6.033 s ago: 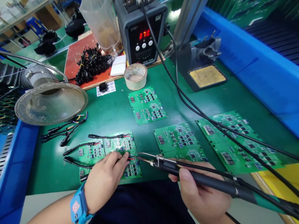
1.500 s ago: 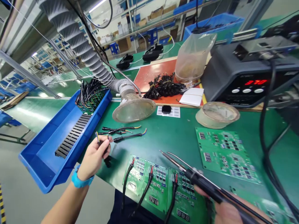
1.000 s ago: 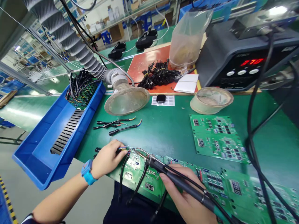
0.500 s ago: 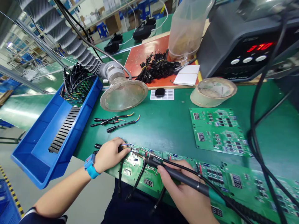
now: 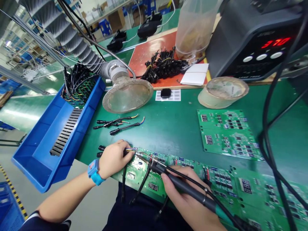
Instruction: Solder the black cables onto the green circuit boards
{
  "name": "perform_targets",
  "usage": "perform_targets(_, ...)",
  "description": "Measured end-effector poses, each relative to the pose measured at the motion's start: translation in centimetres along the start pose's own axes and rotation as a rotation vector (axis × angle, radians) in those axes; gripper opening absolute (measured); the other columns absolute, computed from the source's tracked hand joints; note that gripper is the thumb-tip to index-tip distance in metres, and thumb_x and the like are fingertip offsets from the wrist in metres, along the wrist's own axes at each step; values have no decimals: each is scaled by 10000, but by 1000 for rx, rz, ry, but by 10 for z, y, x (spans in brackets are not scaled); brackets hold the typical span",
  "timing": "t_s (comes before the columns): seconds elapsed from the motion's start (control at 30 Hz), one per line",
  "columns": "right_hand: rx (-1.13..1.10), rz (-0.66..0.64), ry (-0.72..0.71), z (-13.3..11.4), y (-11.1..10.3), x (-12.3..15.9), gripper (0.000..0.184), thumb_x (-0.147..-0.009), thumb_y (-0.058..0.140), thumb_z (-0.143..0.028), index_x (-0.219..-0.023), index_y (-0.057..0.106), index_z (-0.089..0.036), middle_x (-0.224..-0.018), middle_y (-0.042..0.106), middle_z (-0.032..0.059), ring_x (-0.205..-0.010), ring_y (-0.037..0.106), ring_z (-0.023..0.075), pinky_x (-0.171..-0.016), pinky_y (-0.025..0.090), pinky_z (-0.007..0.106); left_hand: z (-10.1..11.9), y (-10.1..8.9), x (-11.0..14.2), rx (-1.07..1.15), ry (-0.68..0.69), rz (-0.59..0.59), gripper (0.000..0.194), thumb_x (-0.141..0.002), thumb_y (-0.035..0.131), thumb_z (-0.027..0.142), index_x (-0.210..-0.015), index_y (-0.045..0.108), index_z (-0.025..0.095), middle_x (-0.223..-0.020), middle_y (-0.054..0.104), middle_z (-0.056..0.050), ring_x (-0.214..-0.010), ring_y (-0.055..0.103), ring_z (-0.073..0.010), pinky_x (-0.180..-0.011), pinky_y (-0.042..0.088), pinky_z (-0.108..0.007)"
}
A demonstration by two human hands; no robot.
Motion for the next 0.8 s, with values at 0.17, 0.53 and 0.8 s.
perform_targets(0.17,94,74,-61,-9,-13,-2,147,-784,503,-363,-831,543,-230,-780,621,-5,-698,598,152,-608,479,281,0,-3,0,5,-9,24,124,-786,500,299,-730,540,195,-745,573,-20,-644,557,-179,-574,404,-274)
perform_targets(0.53,-44,107,48,2,-17,-10,120,-785,493,-338,-744,490,-225,-674,564,-8,-576,550,132,-512,429,260,4,-6,14,304,31,88,104,-833,488,258,-821,577,206,-837,549,-24,-747,556,-164,-691,440,-279)
perform_targets(0.8,-123,25,173,14,-8,-6,157,-758,518,-375,-750,507,-219,-667,567,-5,-533,538,125,-482,418,258,0,2,14,419,-13,40,99,-801,544,270,-764,610,206,-831,539,-18,-741,560,-156,-725,451,-276)
Point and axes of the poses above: each hand's wrist, its own x-axis away from the middle knuckle, its own y-axis out of the palm, z = x × y, the point moved 10 cm from there along -x, towards the middle knuckle
